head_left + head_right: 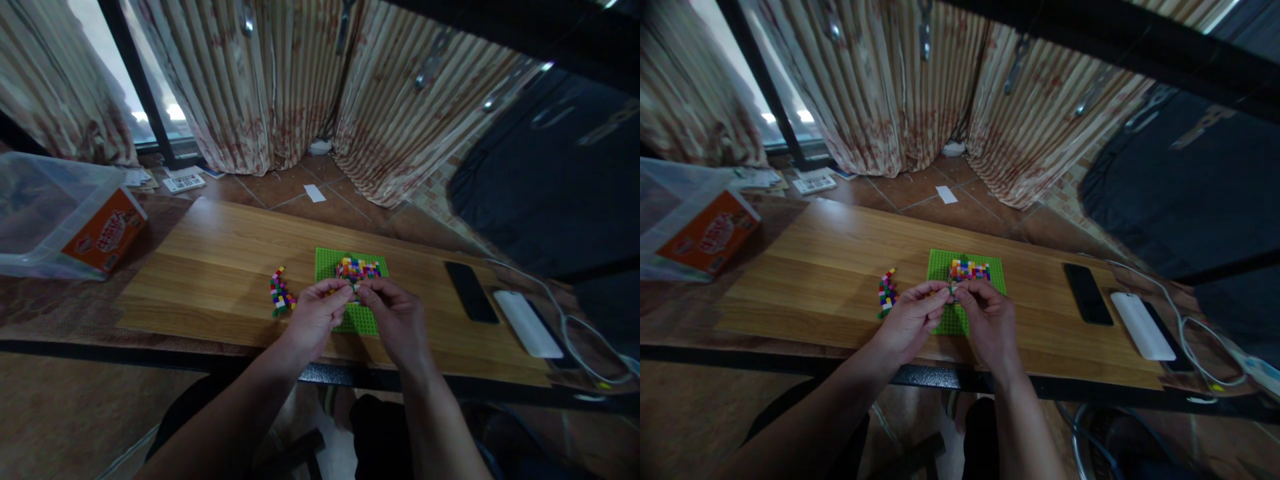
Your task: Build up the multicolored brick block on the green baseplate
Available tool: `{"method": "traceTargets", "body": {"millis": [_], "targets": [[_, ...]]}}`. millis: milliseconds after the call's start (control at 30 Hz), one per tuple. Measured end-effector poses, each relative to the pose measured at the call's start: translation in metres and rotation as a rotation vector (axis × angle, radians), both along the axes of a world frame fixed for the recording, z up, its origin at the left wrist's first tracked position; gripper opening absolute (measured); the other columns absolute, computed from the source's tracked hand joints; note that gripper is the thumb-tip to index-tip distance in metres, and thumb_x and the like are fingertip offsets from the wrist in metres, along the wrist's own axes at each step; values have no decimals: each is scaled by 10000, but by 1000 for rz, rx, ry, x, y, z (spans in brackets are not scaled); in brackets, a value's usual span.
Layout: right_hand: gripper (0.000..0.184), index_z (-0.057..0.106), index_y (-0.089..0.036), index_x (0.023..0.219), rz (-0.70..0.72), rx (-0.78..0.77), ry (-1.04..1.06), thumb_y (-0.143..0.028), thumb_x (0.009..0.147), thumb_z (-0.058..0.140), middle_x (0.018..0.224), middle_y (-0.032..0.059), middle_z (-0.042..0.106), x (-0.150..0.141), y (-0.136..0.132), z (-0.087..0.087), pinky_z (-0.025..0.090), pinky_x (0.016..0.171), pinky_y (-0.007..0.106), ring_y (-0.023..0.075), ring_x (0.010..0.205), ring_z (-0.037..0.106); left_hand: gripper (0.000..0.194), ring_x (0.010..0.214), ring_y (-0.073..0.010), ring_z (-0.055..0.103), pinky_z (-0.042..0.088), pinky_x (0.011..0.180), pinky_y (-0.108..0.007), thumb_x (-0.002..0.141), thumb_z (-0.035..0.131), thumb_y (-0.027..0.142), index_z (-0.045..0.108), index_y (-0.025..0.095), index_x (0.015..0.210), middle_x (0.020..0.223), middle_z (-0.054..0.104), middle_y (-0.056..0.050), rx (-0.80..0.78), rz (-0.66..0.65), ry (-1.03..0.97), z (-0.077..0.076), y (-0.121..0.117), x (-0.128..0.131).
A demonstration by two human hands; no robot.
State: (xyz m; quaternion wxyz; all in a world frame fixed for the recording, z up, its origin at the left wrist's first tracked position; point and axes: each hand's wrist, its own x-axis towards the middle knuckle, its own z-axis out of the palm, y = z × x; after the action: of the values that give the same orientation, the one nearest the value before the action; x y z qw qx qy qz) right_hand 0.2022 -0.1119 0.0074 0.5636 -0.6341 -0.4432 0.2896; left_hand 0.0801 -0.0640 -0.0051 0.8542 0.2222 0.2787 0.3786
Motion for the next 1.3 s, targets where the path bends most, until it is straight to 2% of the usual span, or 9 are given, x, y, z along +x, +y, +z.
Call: {"method": "traceTargets", "body": {"millis": [300, 400, 500, 567, 700, 800, 967, 1133, 1300], "targets": [[118, 750, -232, 837, 70, -36, 239, -332, 776, 738, 721, -17, 672, 9, -2, -4, 456, 659, 252, 112, 659, 566, 295, 460, 6, 362, 177, 423, -139, 584, 856, 241, 679, 100, 772, 671, 610, -13, -51, -68, -76, 0, 0, -1], [122, 752, -230, 823, -52, 11, 177, -329, 751, 757, 700, -18, 667, 24, -5, -1, 459, 662, 263, 108, 637, 558, 269, 463, 5, 371, 163, 407, -131, 591, 850, 218, 666, 102, 749, 668, 603, -6, -93, -36, -85, 0, 2, -2], [144, 749, -225, 820, -293, 78, -7, -331, 724, 769, 734, -6, 686, 43, -9, 4, 482, 676, 284, 125, 664, 583, 246, 459, 6, 371, 154, 388, -130, 591, 840, 165, 656, 98, 741, 646, 583, 10, -149, 31, -70, 0, 8, -5], [160, 747, -212, 811, -341, 61, -162, -347, 727, 759, 773, 15, 699, 52, -12, 5, 501, 692, 308, 151, 710, 612, 220, 456, 6, 372, 159, 382, -129, 608, 820, 134, 653, 96, 746, 639, 579, 13, -171, 69, -56, 2, 11, -6], [206, 746, -206, 797, -192, -19, -414, -406, 766, 711, 859, 47, 689, 57, -16, -1, 515, 698, 327, 190, 804, 637, 176, 452, 5, 375, 169, 378, -127, 644, 786, 108, 632, 98, 728, 625, 569, 19, -198, 94, -45, 4, 14, -9], [225, 745, -220, 791, -95, -62, -511, -435, 796, 679, 915, 53, 667, 57, -16, -6, 513, 711, 328, 197, 846, 633, 185, 449, 4, 376, 167, 375, -128, 640, 786, 104, 614, 103, 710, 610, 552, 27, -200, 92, -49, 4, 14, -10], [212, 741, -234, 812, -8, -151, -661, -417, 840, 638, 973, 60, 659, 59, -17, -10, 498, 771, 365, 212, 873, 631, 179, 458, 4, 386, 165, 378, -129, 650, 776, 101, 608, 105, 712, 619, 548, 27, -196, 106, -39, 3, 14, -10], [217, 726, -222, 804, -21, -147, -719, -409, 844, 623, 934, 66, 659, 59, -15, -15, 496, 744, 367, 215, 834, 625, 166, 450, 6, 374, 157, 371, -131, 661, 762, 94, 603, 103, 710, 613, 538, 29, -193, 95, -42, 3, 15, -10], [218, 705, -201, 789, -56, -189, -691, -399, 821, 618, 906, 71, 670, 55, -11, -15, 487, 690, 346, 201, 765, 623, 159, 451, 4, 377, 172, 370, -127, 671, 756, 105, 605, 103, 720, 634, 562, 20, -198, 88, -32, 4, 14, -10]]}}
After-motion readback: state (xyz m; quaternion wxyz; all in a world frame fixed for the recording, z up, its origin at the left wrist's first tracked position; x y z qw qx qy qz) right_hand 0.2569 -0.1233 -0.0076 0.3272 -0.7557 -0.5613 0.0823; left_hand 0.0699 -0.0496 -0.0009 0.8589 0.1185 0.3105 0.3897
